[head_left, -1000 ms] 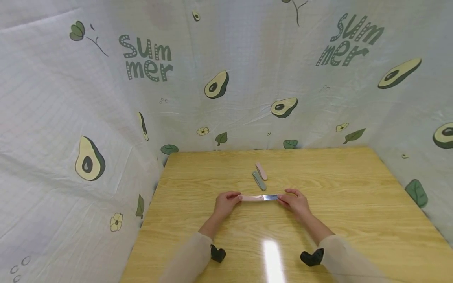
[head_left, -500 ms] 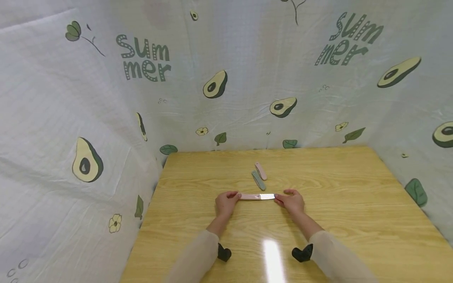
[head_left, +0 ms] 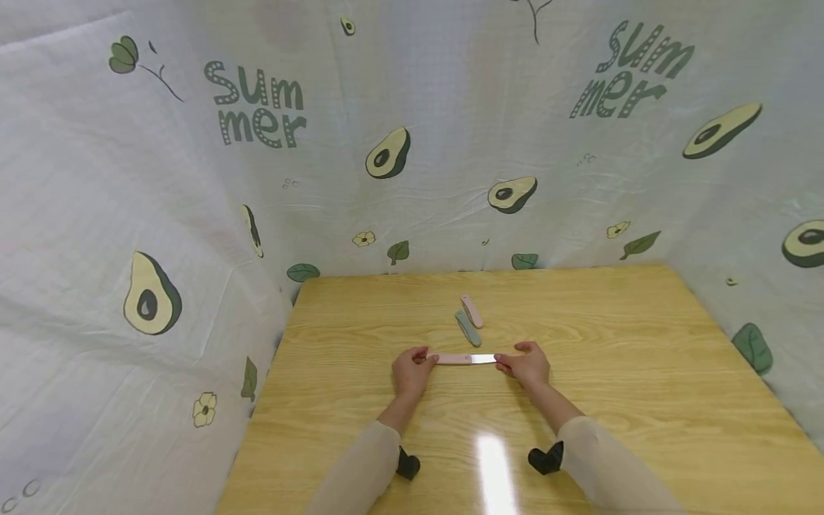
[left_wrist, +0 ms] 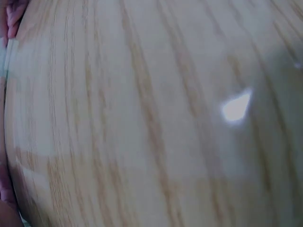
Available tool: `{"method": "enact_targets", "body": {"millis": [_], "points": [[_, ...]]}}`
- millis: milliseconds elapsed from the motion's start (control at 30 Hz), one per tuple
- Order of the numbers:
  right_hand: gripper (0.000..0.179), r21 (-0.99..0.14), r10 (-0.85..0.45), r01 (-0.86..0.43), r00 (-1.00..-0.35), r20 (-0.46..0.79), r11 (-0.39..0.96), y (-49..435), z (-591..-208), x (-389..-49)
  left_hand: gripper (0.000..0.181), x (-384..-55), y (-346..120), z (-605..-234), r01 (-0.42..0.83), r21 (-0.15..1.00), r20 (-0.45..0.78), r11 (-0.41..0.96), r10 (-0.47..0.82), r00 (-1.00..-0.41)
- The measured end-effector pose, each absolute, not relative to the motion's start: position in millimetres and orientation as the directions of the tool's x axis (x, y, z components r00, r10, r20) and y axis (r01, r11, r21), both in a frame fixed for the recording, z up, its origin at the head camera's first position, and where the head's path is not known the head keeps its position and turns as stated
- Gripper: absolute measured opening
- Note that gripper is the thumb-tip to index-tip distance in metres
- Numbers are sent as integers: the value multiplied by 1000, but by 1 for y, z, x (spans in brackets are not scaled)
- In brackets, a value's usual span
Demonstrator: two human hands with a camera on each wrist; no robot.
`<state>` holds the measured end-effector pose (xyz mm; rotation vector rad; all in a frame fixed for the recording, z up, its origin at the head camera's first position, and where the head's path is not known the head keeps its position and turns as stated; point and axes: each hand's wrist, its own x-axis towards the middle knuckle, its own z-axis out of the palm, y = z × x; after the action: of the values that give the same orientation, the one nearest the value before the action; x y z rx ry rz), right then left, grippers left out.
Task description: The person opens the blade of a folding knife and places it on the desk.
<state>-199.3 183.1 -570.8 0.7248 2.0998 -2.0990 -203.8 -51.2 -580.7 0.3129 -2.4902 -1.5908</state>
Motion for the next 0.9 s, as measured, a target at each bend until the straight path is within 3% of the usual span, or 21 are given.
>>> {"method": "enact_targets", "body": {"millis": [533, 767, 900], "points": [[52, -924, 296, 382, -886, -357, 30, 179, -570, -199, 30, -211, -60, -581, -77, 890, 13, 449, -194, -981], [52, -917, 274, 399, -883, -381, 11, 181, -568, -200, 35, -217, -64, -575, -143, 875, -65, 462, -180, -981], [50, -924, 287, 376, -894, -343, 67, 183, -561, -204, 37, -220, -65, -569, -131, 853, -31, 506, -202, -979]]}}
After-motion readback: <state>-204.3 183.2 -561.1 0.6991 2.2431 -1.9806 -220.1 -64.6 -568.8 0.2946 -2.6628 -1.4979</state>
